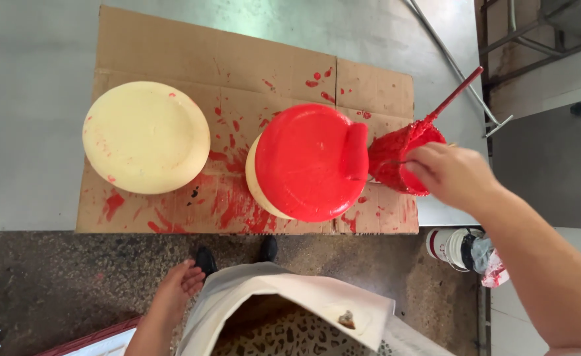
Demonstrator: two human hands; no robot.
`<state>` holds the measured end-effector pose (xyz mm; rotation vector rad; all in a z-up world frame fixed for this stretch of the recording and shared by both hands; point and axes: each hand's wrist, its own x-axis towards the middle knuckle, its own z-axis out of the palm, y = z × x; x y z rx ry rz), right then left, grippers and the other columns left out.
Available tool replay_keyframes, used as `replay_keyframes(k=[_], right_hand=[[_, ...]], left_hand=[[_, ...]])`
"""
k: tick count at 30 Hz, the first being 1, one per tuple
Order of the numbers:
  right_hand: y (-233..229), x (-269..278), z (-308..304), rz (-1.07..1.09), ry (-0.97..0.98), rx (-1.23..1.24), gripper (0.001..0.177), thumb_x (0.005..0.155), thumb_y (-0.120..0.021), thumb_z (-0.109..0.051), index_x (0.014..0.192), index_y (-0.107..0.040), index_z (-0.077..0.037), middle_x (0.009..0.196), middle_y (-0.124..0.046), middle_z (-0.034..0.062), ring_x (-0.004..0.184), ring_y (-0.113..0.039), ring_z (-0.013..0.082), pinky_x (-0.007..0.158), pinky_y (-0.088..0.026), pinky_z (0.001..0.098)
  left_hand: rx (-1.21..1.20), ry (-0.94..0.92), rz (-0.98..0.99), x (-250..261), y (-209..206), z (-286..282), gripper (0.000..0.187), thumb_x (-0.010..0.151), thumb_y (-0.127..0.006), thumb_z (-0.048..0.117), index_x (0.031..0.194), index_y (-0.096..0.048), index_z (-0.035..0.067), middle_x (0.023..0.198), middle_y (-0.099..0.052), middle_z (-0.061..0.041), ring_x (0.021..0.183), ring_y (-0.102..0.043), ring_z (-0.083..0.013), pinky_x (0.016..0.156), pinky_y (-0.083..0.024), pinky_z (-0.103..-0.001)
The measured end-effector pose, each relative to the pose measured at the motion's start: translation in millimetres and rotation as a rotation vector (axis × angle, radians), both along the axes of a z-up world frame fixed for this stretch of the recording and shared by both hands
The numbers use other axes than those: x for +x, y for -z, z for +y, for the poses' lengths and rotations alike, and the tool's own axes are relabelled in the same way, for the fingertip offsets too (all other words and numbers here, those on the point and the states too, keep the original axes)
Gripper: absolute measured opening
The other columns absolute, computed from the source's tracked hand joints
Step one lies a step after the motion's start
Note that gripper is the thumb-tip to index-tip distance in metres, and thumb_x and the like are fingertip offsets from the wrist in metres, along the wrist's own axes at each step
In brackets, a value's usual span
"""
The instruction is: Applying red wax to cheese wheels using a paint roller at a waxing station
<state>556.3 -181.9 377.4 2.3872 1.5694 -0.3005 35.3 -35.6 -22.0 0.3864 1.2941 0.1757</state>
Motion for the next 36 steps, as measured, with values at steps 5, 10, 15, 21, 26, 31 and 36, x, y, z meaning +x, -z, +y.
replay_keyframes(k=[5,10,15,21,26,31,36], right_hand=[[-4.2,10.3,54.8,-0.189,-0.198,0.354,0.022,0.114,-0.05,-0.034,0.107,-0.066,-0.02,0.09,-0.067,-0.0047,0.066,-0.061,0.0245,0.045,-0.043,0.0384],[60.6,12.8,148.8,-0.123,-0.185,0.256,0.046,0.115,-0.041,-0.043,0.095,-0.071,-0.015,0.082,-0.068,-0.0034,0.07,-0.065,0.0213,0.051,-0.05,0.0364],[58.1,24.3,112.1,-0.15,-0.087,-0.041,0.053,0.116,-0.029,-0.052,0.097,-0.067,-0.02,0.073,-0.066,-0.0027,0.072,-0.068,0.0221,0.056,-0.054,0.0357],[78.8,59.8,-38.6,-0.286,-0.09,0.207,0.053,0.115,-0.04,-0.044,0.07,-0.048,-0.017,0.056,-0.049,-0.0034,0.048,-0.048,0.0253,0.041,-0.035,0.0381],[64.5,15.3,-26.6,-0.443,-0.645,0.574,0.027,0.101,-0.072,-0.03,0.076,-0.062,-0.029,0.062,-0.047,-0.0073,0.053,-0.047,0.0103,0.057,-0.048,0.028],[61.4,-50.0,43.7,-0.24,-0.675,0.388,0.023,0.107,-0.055,-0.044,0.094,-0.059,-0.026,0.054,-0.041,-0.0064,0.044,-0.044,0.0114,0.047,-0.047,0.0284],[72.1,14.6,-3.2,-0.295,-0.396,-0.052,0.053,0.097,-0.045,-0.076,0.094,-0.07,-0.03,0.08,-0.069,-0.0123,0.076,-0.071,0.0184,0.062,-0.057,0.0384]], left_hand=[[-0.052,0.01,0.113,2.3,-31.8,-5.4,0.041,0.108,-0.053,0.034,0.133,-0.057,0.002,0.116,-0.066,-0.024,0.111,-0.066,-0.0368,0.094,-0.053,-0.047],[-0.023,-0.003,0.113,7.4,-13.7,-19.1,0.037,0.105,-0.056,0.034,0.128,-0.059,0.006,0.11,-0.067,-0.022,0.108,-0.068,-0.036,0.093,-0.054,-0.046],[-0.002,0.022,0.081,13.9,-22.1,-16.9,0.035,0.107,-0.054,0.034,0.126,-0.059,0.005,0.112,-0.069,-0.023,0.106,-0.068,-0.035,0.09,-0.054,-0.047],[-0.005,0.008,0.084,18.9,-23.6,-11.8,0.034,0.105,-0.058,0.034,0.126,-0.059,0.007,0.11,-0.068,-0.021,0.106,-0.068,-0.0349,0.091,-0.053,-0.046],[0.004,0.019,0.05,18.3,-21.5,-15.0,0.038,0.103,-0.059,0.032,0.129,-0.061,0.004,0.112,-0.068,-0.023,0.107,-0.068,-0.0364,0.093,-0.054,-0.047],[-0.02,0.092,0.067,32.3,-46.2,-7.5,0.043,0.104,-0.058,0.033,0.134,-0.059,0.002,0.111,-0.066,-0.021,0.109,-0.067,-0.0355,0.095,-0.054,-0.047],[-0.009,0.107,0.025,23.9,-35.4,1.6,0.042,0.104,-0.057,0.033,0.134,-0.059,0.003,0.113,-0.067,-0.02,0.111,-0.067,-0.0349,0.096,-0.053,-0.047]])
